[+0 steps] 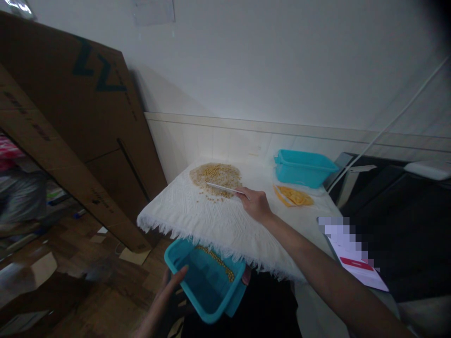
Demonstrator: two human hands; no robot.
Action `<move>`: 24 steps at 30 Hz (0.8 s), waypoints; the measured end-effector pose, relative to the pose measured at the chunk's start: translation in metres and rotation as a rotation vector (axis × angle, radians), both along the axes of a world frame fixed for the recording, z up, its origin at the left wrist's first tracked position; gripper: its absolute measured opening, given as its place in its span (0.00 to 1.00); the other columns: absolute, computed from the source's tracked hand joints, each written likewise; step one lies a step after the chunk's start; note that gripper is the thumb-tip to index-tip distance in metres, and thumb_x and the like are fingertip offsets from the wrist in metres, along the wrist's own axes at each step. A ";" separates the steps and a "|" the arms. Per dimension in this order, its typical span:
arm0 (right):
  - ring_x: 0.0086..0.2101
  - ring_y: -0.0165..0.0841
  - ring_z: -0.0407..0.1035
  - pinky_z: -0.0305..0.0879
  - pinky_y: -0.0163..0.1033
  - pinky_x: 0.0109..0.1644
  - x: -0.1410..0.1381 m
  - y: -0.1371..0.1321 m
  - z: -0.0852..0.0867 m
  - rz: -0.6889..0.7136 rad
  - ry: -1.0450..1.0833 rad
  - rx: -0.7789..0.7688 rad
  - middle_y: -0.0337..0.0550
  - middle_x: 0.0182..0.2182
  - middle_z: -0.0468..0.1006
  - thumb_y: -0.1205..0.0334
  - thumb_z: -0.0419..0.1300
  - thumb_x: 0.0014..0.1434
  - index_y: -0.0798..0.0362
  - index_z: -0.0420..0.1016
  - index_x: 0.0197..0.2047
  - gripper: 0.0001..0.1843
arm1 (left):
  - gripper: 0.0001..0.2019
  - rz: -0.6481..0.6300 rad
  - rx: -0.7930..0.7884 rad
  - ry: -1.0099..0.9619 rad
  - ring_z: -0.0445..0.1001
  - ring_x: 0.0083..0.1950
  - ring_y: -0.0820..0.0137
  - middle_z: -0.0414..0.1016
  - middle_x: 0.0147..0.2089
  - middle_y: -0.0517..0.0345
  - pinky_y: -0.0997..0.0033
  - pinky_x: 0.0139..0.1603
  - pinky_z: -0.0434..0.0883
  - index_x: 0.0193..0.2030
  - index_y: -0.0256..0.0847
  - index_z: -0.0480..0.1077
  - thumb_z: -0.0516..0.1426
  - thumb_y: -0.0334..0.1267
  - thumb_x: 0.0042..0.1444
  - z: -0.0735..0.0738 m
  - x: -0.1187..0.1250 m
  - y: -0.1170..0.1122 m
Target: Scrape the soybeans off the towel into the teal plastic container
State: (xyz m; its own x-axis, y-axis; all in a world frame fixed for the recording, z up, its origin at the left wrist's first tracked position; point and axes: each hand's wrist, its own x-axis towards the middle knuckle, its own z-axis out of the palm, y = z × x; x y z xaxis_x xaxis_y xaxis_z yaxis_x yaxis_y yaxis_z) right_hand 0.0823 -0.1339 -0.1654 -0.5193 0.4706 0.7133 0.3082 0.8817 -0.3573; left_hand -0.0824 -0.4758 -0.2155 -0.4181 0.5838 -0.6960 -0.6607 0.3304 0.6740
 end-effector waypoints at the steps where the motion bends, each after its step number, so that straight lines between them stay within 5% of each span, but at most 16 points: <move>1: 0.37 0.40 0.89 0.80 0.36 0.44 0.000 -0.001 0.000 0.005 -0.009 0.011 0.45 0.43 0.94 0.68 0.67 0.71 0.47 0.92 0.51 0.12 | 0.60 0.000 0.007 -0.005 0.86 0.66 0.37 0.76 0.77 0.35 0.37 0.64 0.83 0.86 0.59 0.49 0.76 0.60 0.55 0.003 0.001 0.000; 14: 0.32 0.36 0.87 0.79 0.33 0.38 -0.004 -0.017 -0.002 0.081 0.006 0.150 0.43 0.37 0.94 0.65 0.68 0.72 0.47 0.91 0.47 0.09 | 0.55 -0.002 0.041 0.022 0.87 0.64 0.40 0.77 0.75 0.36 0.41 0.63 0.83 0.85 0.59 0.53 0.74 0.61 0.58 0.020 0.003 -0.003; 24: 0.44 0.40 0.91 0.86 0.39 0.51 -0.020 -0.014 0.003 0.148 0.019 0.024 0.41 0.48 0.94 0.72 0.71 0.68 0.43 0.92 0.52 0.16 | 0.55 0.011 0.061 0.012 0.88 0.62 0.40 0.82 0.71 0.37 0.39 0.64 0.83 0.85 0.58 0.53 0.74 0.59 0.58 0.020 0.001 -0.002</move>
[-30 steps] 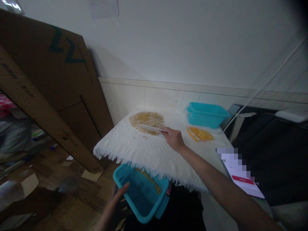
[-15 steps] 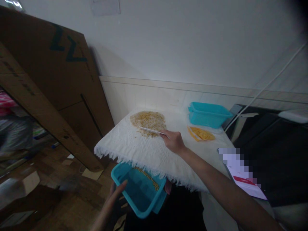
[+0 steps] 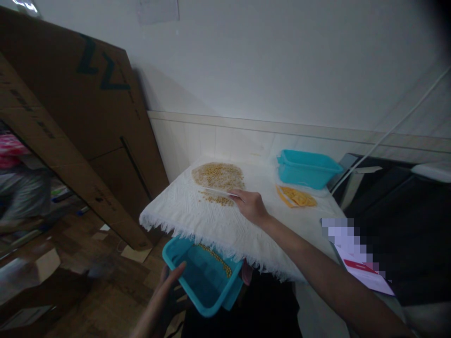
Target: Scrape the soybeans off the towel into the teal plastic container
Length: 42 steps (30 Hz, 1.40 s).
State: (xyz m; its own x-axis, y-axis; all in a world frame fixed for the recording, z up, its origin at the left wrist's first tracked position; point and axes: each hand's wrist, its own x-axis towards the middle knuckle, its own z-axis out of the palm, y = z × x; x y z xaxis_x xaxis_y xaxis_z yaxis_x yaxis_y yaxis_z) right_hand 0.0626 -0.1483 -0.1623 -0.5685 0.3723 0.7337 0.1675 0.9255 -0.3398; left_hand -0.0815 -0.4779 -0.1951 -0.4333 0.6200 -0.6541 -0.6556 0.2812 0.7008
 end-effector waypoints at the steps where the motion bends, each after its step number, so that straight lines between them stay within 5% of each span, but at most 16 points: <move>1: 0.44 0.41 0.91 0.86 0.39 0.51 -0.005 0.000 0.003 -0.002 -0.024 -0.024 0.41 0.48 0.94 0.71 0.71 0.69 0.43 0.93 0.53 0.15 | 0.56 0.005 -0.006 -0.001 0.88 0.62 0.40 0.82 0.71 0.36 0.40 0.63 0.83 0.86 0.57 0.51 0.75 0.60 0.58 -0.001 0.000 0.000; 9: 0.44 0.38 0.90 0.86 0.39 0.52 -0.034 -0.001 0.012 0.047 -0.151 -0.041 0.37 0.45 0.94 0.77 0.70 0.66 0.40 0.93 0.51 0.22 | 0.62 0.043 -0.027 -0.031 0.87 0.64 0.38 0.79 0.74 0.37 0.37 0.62 0.84 0.87 0.63 0.45 0.77 0.58 0.55 -0.015 -0.010 0.002; 17: 0.42 0.37 0.90 0.85 0.38 0.50 -0.007 -0.012 0.004 0.073 -0.147 -0.008 0.37 0.44 0.94 0.75 0.66 0.66 0.42 0.92 0.52 0.21 | 0.64 0.034 -0.009 -0.015 0.85 0.66 0.35 0.78 0.75 0.34 0.40 0.61 0.85 0.87 0.57 0.48 0.77 0.61 0.51 -0.017 -0.014 -0.002; 23: 0.41 0.39 0.89 0.84 0.39 0.49 0.000 -0.019 0.026 0.040 -0.108 -0.015 0.40 0.44 0.94 0.72 0.67 0.67 0.43 0.92 0.50 0.17 | 0.61 0.038 -0.018 -0.005 0.85 0.67 0.36 0.76 0.77 0.34 0.40 0.63 0.84 0.86 0.58 0.49 0.76 0.61 0.54 -0.018 -0.017 -0.003; 28: 0.34 0.38 0.85 0.80 0.38 0.40 -0.032 -0.035 0.044 -0.061 0.082 -0.231 0.44 0.39 0.93 0.60 0.69 0.70 0.48 0.90 0.51 0.09 | 0.64 0.033 -0.013 -0.006 0.85 0.66 0.35 0.78 0.76 0.32 0.39 0.61 0.84 0.88 0.57 0.45 0.77 0.60 0.54 -0.020 -0.019 -0.003; 34: 0.29 0.37 0.80 0.71 0.35 0.30 -0.076 -0.016 0.026 -0.057 0.039 -0.608 0.40 0.29 0.88 0.63 0.76 0.57 0.50 0.86 0.36 0.05 | 0.69 0.093 -0.026 -0.062 0.87 0.65 0.35 0.84 0.70 0.32 0.38 0.62 0.84 0.89 0.55 0.47 0.81 0.55 0.48 -0.037 -0.031 -0.001; 38: 0.27 0.36 0.79 0.69 0.34 0.29 -0.069 0.015 0.019 -0.093 0.065 -0.676 0.39 0.28 0.88 0.64 0.76 0.55 0.50 0.86 0.35 0.05 | 0.70 0.115 -0.021 -0.067 0.88 0.63 0.35 0.87 0.65 0.32 0.39 0.63 0.84 0.89 0.52 0.49 0.83 0.51 0.46 -0.056 -0.040 -0.001; 42: 0.25 0.35 0.78 0.67 0.34 0.28 -0.051 0.042 0.020 -0.143 0.096 -0.716 0.39 0.26 0.87 0.60 0.76 0.53 0.51 0.85 0.32 0.06 | 0.68 0.075 -0.065 -0.061 0.89 0.61 0.34 0.86 0.66 0.30 0.38 0.62 0.85 0.89 0.53 0.49 0.81 0.55 0.48 -0.061 -0.040 -0.002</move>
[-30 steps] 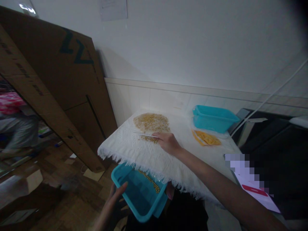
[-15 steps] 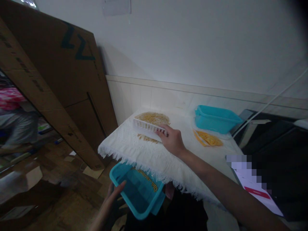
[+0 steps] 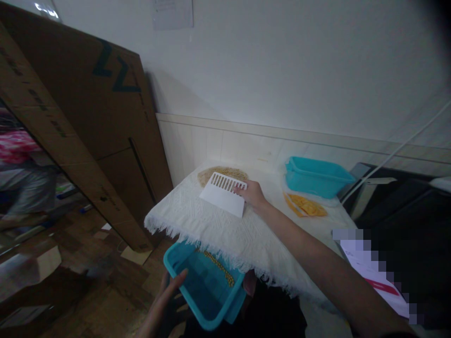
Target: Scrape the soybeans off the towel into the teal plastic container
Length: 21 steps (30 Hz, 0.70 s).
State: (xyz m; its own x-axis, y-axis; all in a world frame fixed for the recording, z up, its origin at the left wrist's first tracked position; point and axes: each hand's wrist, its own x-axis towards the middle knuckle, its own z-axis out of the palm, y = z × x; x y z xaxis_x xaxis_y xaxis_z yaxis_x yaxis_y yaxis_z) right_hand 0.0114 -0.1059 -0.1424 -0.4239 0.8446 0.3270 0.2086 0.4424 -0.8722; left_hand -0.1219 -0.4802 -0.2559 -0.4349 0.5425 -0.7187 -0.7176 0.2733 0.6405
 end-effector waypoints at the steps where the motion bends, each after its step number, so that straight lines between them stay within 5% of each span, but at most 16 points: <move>1: 0.25 0.35 0.77 0.66 0.34 0.27 0.004 0.005 0.001 -0.012 0.007 -0.006 0.38 0.25 0.86 0.60 0.76 0.52 0.51 0.84 0.32 0.07 | 0.68 -0.009 -0.009 0.003 0.88 0.62 0.33 0.86 0.67 0.30 0.37 0.61 0.85 0.89 0.54 0.49 0.81 0.56 0.48 0.001 0.000 0.000; 6: 0.24 0.34 0.74 0.63 0.33 0.26 0.019 0.022 0.012 -0.028 0.064 -0.006 0.36 0.23 0.84 0.52 0.78 0.48 0.51 0.83 0.31 0.14 | 0.67 0.013 -0.008 0.029 0.85 0.67 0.34 0.85 0.68 0.34 0.38 0.65 0.83 0.88 0.55 0.50 0.81 0.55 0.47 0.006 0.005 0.002; 12: 0.30 0.40 0.79 0.71 0.39 0.32 0.053 0.025 0.027 -0.056 0.139 0.084 0.44 0.31 0.89 0.38 0.76 0.50 0.51 0.86 0.38 0.25 | 0.65 0.015 0.062 -0.025 0.83 0.70 0.36 0.85 0.69 0.37 0.36 0.66 0.82 0.89 0.60 0.46 0.78 0.61 0.51 0.022 0.022 0.001; 17: 0.29 0.40 0.78 0.66 0.40 0.33 0.084 0.012 0.020 -0.300 -0.004 0.406 0.44 0.29 0.87 0.45 0.68 0.64 0.50 0.90 0.44 0.18 | 0.64 -0.021 0.042 -0.002 0.79 0.74 0.34 0.83 0.71 0.39 0.37 0.66 0.82 0.87 0.60 0.50 0.78 0.61 0.50 0.028 0.028 -0.001; 21: 0.27 0.41 0.79 0.65 0.40 0.34 0.091 -0.009 0.000 -0.353 -0.146 0.550 0.45 0.29 0.88 0.51 0.64 0.70 0.48 0.90 0.47 0.15 | 0.66 -0.039 -0.002 0.013 0.78 0.75 0.32 0.82 0.72 0.37 0.35 0.67 0.81 0.87 0.59 0.48 0.79 0.61 0.48 0.017 0.023 0.003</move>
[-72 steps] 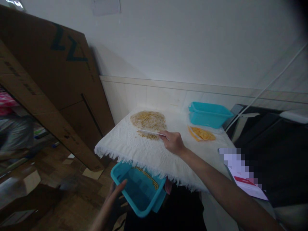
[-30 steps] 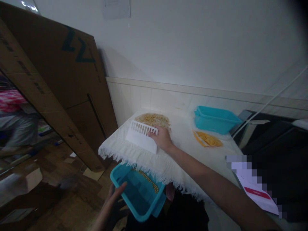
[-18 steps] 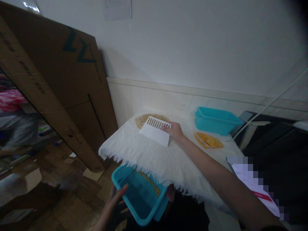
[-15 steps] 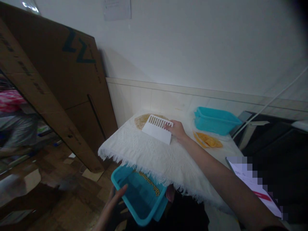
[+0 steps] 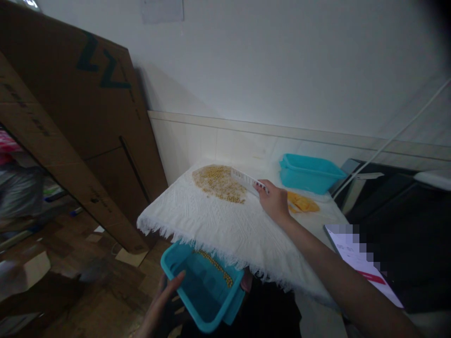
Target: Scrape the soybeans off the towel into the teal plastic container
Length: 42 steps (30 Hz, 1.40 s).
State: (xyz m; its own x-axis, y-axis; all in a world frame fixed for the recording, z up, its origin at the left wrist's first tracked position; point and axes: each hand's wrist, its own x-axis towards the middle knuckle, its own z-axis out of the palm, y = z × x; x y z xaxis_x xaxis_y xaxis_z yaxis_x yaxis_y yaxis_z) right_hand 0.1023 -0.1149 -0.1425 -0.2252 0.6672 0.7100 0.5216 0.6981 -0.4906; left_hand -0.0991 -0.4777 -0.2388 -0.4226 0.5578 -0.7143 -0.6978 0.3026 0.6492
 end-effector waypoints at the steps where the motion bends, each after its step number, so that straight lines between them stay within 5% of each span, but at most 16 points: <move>1: 0.27 0.41 0.79 0.65 0.40 0.33 0.000 -0.005 -0.005 0.003 -0.017 0.020 0.45 0.30 0.89 0.52 0.63 0.71 0.48 0.90 0.47 0.15 | 0.66 0.001 0.002 0.008 0.78 0.75 0.32 0.83 0.71 0.36 0.35 0.68 0.80 0.87 0.58 0.49 0.79 0.61 0.48 -0.004 -0.002 0.001; 7: 0.26 0.38 0.82 0.70 0.37 0.34 -0.007 -0.031 -0.020 0.112 -0.056 0.106 0.46 0.32 0.91 0.55 0.62 0.74 0.48 0.91 0.50 0.15 | 0.67 0.003 0.019 0.029 0.82 0.71 0.32 0.87 0.65 0.31 0.34 0.68 0.80 0.86 0.51 0.53 0.82 0.56 0.45 -0.019 -0.009 0.005; 13: 0.29 0.37 0.85 0.75 0.35 0.36 -0.018 -0.047 -0.018 0.167 -0.058 0.130 0.45 0.34 0.92 0.60 0.65 0.72 0.48 0.92 0.49 0.12 | 0.69 -0.009 0.035 -0.014 0.85 0.66 0.31 0.86 0.66 0.32 0.31 0.64 0.81 0.88 0.55 0.49 0.79 0.62 0.46 -0.012 -0.001 0.000; 29: 0.28 0.36 0.85 0.75 0.35 0.34 -0.010 -0.042 -0.005 0.220 -0.018 0.165 0.44 0.36 0.93 0.60 0.64 0.73 0.48 0.91 0.48 0.11 | 0.69 -0.036 -0.001 0.002 0.79 0.73 0.32 0.79 0.75 0.36 0.33 0.68 0.79 0.88 0.61 0.46 0.79 0.64 0.45 0.005 0.006 -0.001; 35: 0.26 0.36 0.83 0.72 0.36 0.33 0.026 -0.063 0.015 0.039 -0.051 0.276 0.44 0.32 0.91 0.54 0.61 0.76 0.49 0.90 0.48 0.15 | 0.68 -0.026 -0.002 -0.037 0.81 0.71 0.34 0.80 0.74 0.36 0.34 0.67 0.80 0.88 0.60 0.45 0.79 0.60 0.49 0.005 0.008 -0.001; 42: 0.19 0.30 0.77 0.64 0.34 0.25 0.062 -0.112 0.006 -0.128 -0.197 0.501 0.40 0.24 0.86 0.58 0.57 0.81 0.54 0.88 0.47 0.18 | 0.63 -0.023 -0.031 -0.025 0.84 0.68 0.34 0.77 0.77 0.34 0.35 0.63 0.83 0.87 0.61 0.51 0.79 0.60 0.50 0.003 0.012 0.001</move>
State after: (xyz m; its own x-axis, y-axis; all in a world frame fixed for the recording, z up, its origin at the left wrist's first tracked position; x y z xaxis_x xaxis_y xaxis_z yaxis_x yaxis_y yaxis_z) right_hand 0.1639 -0.2270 -0.1370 -0.3250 0.2894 0.9004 0.6658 0.7461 0.0005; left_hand -0.0874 -0.4764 -0.2356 -0.3916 0.5445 -0.7417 -0.7062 0.3389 0.6216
